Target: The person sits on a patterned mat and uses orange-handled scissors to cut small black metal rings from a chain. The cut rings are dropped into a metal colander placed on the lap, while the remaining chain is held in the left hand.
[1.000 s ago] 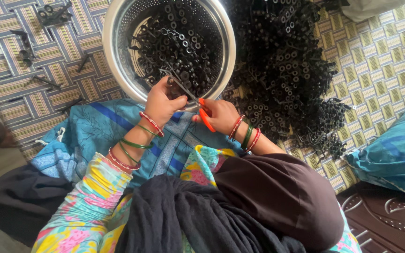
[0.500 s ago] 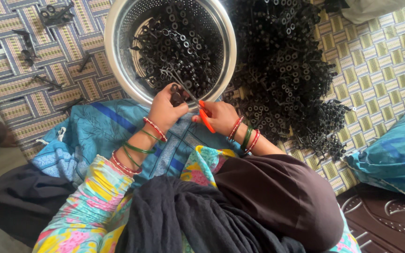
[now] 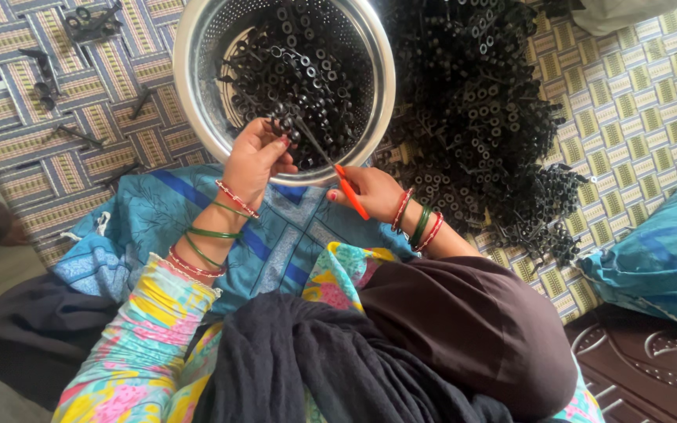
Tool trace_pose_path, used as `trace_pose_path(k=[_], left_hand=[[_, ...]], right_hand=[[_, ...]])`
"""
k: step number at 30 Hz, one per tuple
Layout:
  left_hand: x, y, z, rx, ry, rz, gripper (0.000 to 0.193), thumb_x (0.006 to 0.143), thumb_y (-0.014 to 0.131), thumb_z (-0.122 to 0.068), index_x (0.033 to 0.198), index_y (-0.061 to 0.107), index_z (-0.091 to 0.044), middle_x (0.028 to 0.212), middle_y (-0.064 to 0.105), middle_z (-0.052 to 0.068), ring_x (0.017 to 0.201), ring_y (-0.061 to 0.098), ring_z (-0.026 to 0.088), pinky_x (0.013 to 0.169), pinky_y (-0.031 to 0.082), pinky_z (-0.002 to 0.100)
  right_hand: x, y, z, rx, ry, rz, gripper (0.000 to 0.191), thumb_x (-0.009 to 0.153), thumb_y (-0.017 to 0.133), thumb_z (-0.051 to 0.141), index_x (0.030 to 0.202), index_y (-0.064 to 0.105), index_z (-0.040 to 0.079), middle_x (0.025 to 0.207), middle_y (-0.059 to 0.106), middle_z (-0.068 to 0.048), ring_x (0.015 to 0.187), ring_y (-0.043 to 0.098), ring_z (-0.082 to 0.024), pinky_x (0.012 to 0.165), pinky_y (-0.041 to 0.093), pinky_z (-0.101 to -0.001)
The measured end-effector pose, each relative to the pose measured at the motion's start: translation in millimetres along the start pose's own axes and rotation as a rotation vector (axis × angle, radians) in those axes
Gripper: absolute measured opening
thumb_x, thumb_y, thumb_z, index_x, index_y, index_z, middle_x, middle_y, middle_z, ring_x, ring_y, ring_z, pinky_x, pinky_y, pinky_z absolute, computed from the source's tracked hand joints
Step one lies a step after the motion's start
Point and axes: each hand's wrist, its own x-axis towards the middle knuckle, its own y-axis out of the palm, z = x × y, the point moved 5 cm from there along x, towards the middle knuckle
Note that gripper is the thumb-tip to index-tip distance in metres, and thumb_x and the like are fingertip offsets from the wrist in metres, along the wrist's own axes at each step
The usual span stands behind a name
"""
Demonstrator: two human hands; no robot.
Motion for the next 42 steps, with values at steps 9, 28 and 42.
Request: trace_pose_path(k=[9,28,42], left_hand=[[1.2,-3.3,13.3,0.17,0.141,0.016,0.018,0.089,0.078,0.002,0.096,0.063,-0.004,0.087,0.072,0.002,0.075,0.069,0.008,0.066,0.059,0.024],[-9.2,7.9,24.6,0.226,0.146,0.079,0.021,0.091,0.073,0.003,0.107,0.061,-0.003,0.089,0.07,0.001,0.078,0.068,0.008,0.068,0.057,0.024],[1.6,-94.8,-76.5,-0.521,0.243,-0.404,0.026,0.101,0.065,-0.026,0.113,0.063,-0.003,0.098,0.071,0.014,0.086,0.073,0.024,0.079,0.065,0.034]], right_hand=[[-2.1,1.0,12.8,-0.048,-0.059,0.052,0.055,0.087,0.068,0.062,0.086,0.063,0.007,0.059,0.057,-0.01,0.055,0.059,-0.028,0.056,0.043,-0.0423],[-1.2,11.8,0.0,-0.014,0.018,0.007,0.054,0.086,0.07,0.057,0.096,0.07,0.004,0.061,0.059,-0.009,0.055,0.057,-0.02,0.055,0.044,-0.039],[1.8,13.3,-16.9,0.518,0.044,0.014,0.032,0.096,0.065,0.038,0.102,0.067,0.007,0.069,0.058,0.004,0.063,0.052,-0.005,0.056,0.043,-0.0228]])
